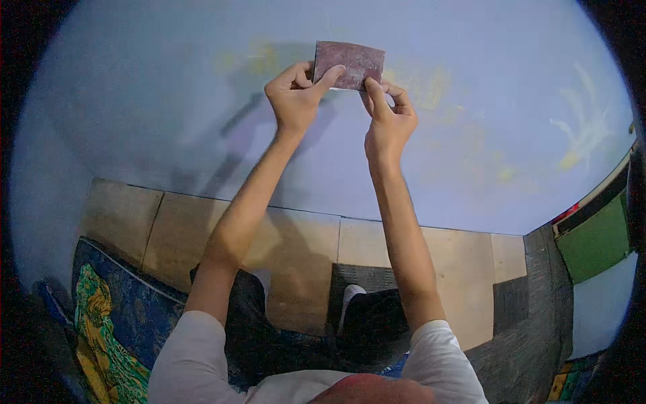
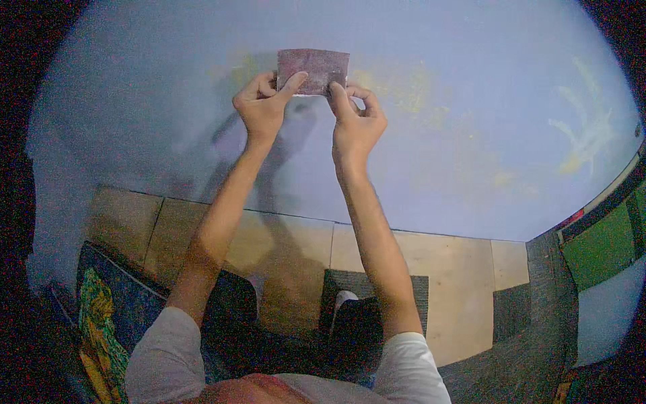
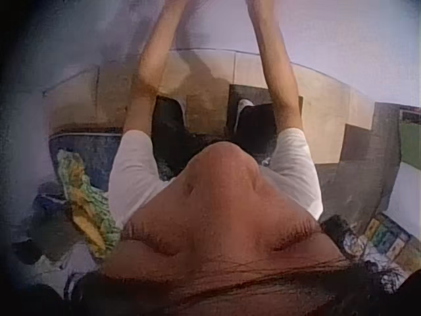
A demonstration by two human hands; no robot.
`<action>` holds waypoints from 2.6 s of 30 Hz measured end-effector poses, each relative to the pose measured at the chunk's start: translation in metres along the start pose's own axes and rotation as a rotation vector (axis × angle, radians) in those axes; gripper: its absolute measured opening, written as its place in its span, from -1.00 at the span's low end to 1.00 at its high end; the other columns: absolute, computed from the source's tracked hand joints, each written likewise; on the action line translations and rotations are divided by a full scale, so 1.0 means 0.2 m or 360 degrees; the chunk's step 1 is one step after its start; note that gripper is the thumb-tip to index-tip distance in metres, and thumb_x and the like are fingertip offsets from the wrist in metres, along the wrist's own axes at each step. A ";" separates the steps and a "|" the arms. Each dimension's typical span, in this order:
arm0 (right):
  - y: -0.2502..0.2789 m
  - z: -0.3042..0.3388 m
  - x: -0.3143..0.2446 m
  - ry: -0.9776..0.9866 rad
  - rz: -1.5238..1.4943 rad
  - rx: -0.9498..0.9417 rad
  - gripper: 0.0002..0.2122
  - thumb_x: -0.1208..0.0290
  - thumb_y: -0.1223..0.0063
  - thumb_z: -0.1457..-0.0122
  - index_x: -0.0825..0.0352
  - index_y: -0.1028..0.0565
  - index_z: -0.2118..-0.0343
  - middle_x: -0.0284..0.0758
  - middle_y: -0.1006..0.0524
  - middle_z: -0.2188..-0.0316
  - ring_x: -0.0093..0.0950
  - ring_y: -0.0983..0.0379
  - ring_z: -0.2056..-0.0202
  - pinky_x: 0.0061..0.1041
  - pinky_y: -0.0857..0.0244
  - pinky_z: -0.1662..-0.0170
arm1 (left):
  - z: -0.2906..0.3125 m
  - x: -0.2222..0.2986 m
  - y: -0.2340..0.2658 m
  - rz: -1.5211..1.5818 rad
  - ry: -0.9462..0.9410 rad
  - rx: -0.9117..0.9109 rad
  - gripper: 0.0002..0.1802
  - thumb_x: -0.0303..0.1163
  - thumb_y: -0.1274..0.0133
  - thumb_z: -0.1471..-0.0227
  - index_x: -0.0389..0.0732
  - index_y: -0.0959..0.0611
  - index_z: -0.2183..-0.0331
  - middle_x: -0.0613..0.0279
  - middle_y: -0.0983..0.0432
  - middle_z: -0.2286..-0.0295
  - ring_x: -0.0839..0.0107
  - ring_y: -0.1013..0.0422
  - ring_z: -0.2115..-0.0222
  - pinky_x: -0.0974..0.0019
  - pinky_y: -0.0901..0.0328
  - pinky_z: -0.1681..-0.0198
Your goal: The person sands a light-colored patch on a blue wall using a piece of sandpaper held in their hand, alternating between using one hand and both hands to press and move the sandpaper across the surface.
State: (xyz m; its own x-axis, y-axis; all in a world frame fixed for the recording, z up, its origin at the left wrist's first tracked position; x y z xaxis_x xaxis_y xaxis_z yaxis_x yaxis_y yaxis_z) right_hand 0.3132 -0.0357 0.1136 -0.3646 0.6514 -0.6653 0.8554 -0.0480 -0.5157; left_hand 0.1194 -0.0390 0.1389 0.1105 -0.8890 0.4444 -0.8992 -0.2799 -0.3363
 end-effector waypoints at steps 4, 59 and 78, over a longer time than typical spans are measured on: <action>-0.03 -0.01 0.02 -0.0216 -0.0108 -0.0083 -0.88 0.57 -0.21 -0.18 0.51 -0.50 0.37 -0.11 -0.58 0.28 -0.42 -0.59 0.23 -0.43 -0.61 0.12 | 0.02 0.03 0.04 -0.0177 -0.0339 0.0115 -0.42 -0.44 -0.48 0.18 -0.23 -0.31 0.75 0.39 -0.47 0.69 0.70 -0.13 0.67 0.48 -0.05 0.63; 0.07 -0.20 0.10 -0.0014 0.0506 -0.0684 -0.81 0.56 -0.26 -0.15 0.43 -0.43 0.48 -0.28 -0.56 0.55 -0.55 -0.56 0.49 -0.51 -0.59 0.39 | 0.06 -0.31 -0.12 0.0161 0.0943 -0.0725 -0.65 -0.36 -0.35 0.00 -0.39 -0.71 0.21 0.21 -0.66 0.31 0.50 -0.54 0.33 0.36 -0.41 0.19; 0.05 -0.10 0.17 -0.0037 0.0437 -0.0235 -0.73 0.29 -0.15 -0.28 0.47 -0.62 0.28 -0.38 -0.55 0.52 -0.61 -0.32 0.46 -0.50 -0.28 0.37 | 0.25 -0.39 -0.25 0.0189 0.1401 -0.0750 -0.61 -0.31 -0.29 -0.08 -0.33 -0.65 0.10 0.16 -0.62 0.20 0.41 -0.51 0.13 0.30 -0.38 0.02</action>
State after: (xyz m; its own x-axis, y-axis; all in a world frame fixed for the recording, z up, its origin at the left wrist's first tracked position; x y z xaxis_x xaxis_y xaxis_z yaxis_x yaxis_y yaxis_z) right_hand 0.3167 0.0016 0.0964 -0.1193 0.6118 -0.7819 0.9667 -0.1082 -0.2321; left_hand 0.1764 0.0255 0.0800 -0.1717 -0.2642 0.9491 -0.9810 0.1342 -0.1401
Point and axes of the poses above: each hand's wrist, its own z-axis away from the middle knuckle, its own y-axis out of the back of the hand, x = y × z, the point moved 8 cm from there along -z, towards the middle knuckle
